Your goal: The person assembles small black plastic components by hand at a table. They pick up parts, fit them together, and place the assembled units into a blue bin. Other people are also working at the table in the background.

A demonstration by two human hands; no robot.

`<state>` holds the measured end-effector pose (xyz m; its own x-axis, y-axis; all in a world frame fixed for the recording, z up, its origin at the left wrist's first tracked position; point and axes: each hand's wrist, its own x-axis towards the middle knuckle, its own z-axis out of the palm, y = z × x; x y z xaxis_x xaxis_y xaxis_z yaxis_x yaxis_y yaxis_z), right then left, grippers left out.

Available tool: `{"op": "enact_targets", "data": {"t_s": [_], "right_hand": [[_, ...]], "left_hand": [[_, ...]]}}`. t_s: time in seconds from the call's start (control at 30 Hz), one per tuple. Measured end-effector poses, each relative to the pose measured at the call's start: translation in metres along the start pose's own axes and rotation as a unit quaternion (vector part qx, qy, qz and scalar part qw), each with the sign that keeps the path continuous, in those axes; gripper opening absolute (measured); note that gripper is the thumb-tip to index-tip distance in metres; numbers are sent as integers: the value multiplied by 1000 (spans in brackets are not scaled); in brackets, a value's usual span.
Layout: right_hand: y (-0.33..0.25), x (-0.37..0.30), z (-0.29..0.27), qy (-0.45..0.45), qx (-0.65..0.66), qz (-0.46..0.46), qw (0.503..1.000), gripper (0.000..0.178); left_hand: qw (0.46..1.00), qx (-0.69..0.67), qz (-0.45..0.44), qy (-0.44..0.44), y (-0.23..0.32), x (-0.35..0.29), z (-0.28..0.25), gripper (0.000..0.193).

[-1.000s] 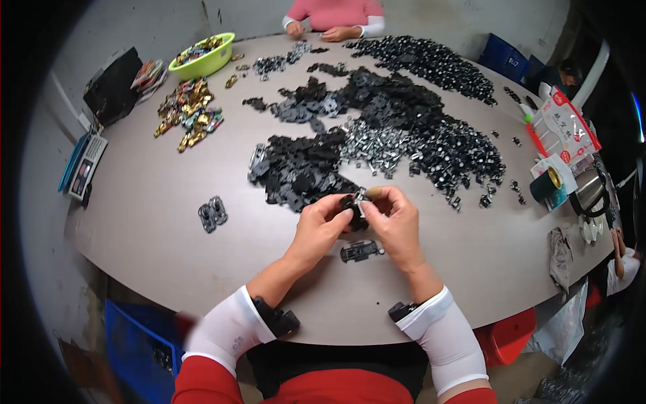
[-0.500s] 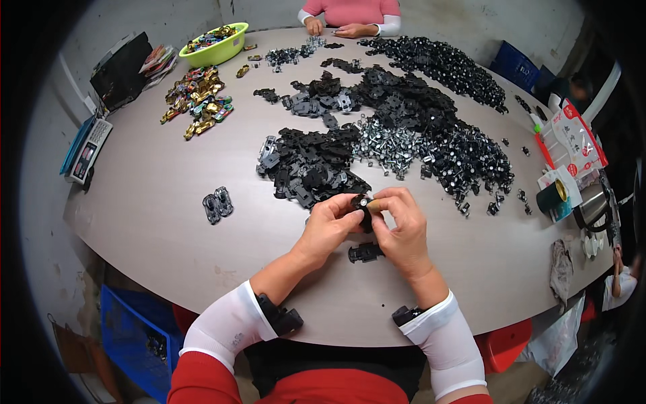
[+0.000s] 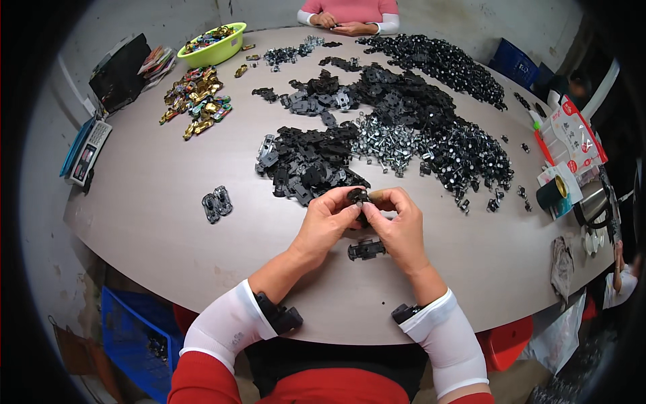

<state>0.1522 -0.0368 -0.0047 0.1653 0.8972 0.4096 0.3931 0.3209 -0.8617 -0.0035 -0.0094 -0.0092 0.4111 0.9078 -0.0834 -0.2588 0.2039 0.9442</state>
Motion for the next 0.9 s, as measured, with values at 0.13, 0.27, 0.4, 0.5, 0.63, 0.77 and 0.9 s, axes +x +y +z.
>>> {"op": "enact_targets", "data": {"t_s": [0.13,0.27,0.4,0.5,0.63,0.77,0.9], "right_hand": [[0,3,-3,40,21,16,999,12],[-5,8,-23,54,68,91,992,13],[-11,3,-17,-18,105,132,986,11],[-7,2,-9,-25,156,155,975,11],[-8,4,-6,4,180,163,970,11],[-4,4,-10,7,52,91,994,10],[1,-2,-20,25,-8,10,1000,10]], "left_hand": [[997,-70,-15,34,-1,2,-2,26],[987,-134,-6,85,3,6,-3,23],[981,-167,2,100,4,5,-2,26],[986,-146,-8,85,6,2,1,29],[996,-78,-46,-8,8,-6,-1,33],[994,-75,-70,-23,11,-7,0,30],[992,-50,-106,-57,14,-4,15,26]]}}
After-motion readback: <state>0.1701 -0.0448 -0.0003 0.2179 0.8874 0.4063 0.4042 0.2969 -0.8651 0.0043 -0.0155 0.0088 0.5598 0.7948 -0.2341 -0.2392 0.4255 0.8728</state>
